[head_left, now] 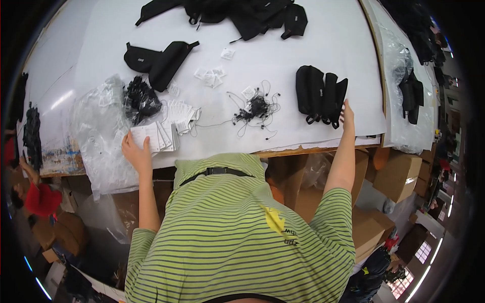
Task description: The person is assembling and packaging small black pouches, including attaching tags and cards.
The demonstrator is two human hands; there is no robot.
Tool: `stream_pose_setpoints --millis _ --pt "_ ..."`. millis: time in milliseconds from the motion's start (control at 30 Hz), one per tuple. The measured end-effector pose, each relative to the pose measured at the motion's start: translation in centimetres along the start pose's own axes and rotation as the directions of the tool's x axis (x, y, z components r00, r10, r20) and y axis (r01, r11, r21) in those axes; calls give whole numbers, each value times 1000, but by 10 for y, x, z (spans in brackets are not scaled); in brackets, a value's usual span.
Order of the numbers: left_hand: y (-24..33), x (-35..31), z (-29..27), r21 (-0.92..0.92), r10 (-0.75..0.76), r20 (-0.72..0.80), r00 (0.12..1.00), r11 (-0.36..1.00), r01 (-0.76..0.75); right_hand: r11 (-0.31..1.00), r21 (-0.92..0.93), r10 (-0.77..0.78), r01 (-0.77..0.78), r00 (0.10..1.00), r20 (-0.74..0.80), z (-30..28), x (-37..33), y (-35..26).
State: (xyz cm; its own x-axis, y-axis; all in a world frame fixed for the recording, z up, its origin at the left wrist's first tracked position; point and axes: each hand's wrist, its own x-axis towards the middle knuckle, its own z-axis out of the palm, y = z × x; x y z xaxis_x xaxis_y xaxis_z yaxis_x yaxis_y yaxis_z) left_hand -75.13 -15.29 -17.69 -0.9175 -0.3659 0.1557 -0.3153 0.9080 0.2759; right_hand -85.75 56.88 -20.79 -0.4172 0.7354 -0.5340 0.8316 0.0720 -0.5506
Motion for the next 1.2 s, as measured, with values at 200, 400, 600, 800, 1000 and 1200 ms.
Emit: stream_pose_setpoints --millis 200,400,600,800,1000,1200 --pt "16 10 -7 43 -74 -16 997 996 75 845 -171 -521 507 852 -49 5 -19 4" --pt "18 12 -20 -8 -27 -141 990 1000 26 794 -355 -608 494 626 -488 6 -90 -26" --pt "135 16 -86 -806 303 198 932 591 -20 668 742 -574 -64 590 568 23 -193 -12" --pt "208 17 -118 -800 838 79 540 377 -467 937 151 -139 -316 60 988 89 -354 -27" --pt "176 6 -118 -905 691 324 646 425 -1 838 530 -546 133 243 802 74 -370 -29" --pt "146 -11 -112 -898 598 385 703 419 136 660 295 -573 691 210 792 36 -406 -35"
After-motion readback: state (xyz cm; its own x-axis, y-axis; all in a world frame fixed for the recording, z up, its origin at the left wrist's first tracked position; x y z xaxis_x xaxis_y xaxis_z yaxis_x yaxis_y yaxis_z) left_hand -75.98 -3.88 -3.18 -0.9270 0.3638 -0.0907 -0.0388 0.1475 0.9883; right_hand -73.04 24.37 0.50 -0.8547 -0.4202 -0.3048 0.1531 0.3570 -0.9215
